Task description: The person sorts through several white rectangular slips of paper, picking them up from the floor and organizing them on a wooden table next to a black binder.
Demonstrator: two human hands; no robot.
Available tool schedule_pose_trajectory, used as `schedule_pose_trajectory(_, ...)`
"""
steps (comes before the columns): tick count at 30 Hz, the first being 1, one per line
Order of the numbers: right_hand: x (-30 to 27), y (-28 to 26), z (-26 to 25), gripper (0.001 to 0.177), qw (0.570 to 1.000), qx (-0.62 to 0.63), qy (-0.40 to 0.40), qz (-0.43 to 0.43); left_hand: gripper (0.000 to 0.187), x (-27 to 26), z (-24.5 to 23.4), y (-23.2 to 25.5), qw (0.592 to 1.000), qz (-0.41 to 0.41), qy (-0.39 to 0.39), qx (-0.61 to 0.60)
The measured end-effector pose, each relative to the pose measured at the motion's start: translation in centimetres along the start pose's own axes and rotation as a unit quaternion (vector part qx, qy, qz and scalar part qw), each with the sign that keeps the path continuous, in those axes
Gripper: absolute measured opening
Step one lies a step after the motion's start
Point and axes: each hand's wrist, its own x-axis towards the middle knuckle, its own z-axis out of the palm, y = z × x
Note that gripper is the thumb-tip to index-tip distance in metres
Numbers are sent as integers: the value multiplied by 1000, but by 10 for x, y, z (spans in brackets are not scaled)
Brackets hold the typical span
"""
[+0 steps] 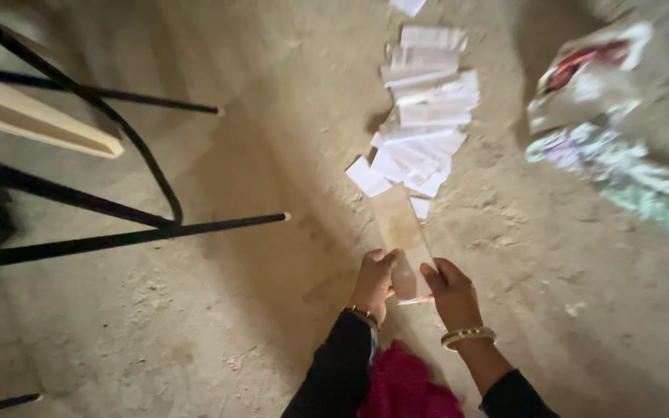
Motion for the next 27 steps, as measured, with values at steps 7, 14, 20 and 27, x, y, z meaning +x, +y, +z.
schedule_pose_trajectory(7, -130, -137, -77, 37, 996, 35, 17, -84, 45, -219, 47, 94, 988, 112, -95, -53)
schedule_pose_trajectory(14, -262, -241, -137, 35, 946, -122, 136, -268, 41, -417, 80, 166, 967, 224, -120, -30)
schedule_pose_trajectory(20, -352, -307, -172, 34, 982, 85, 2, -171, 39, -551, 80, 189, 948, 280, -146, -28)
schedule_pose_trajectory(27, -400, -361, -162, 33, 973, 80, -47, -210, 46, -620, 43, 202, 933, 349, -91, -8)
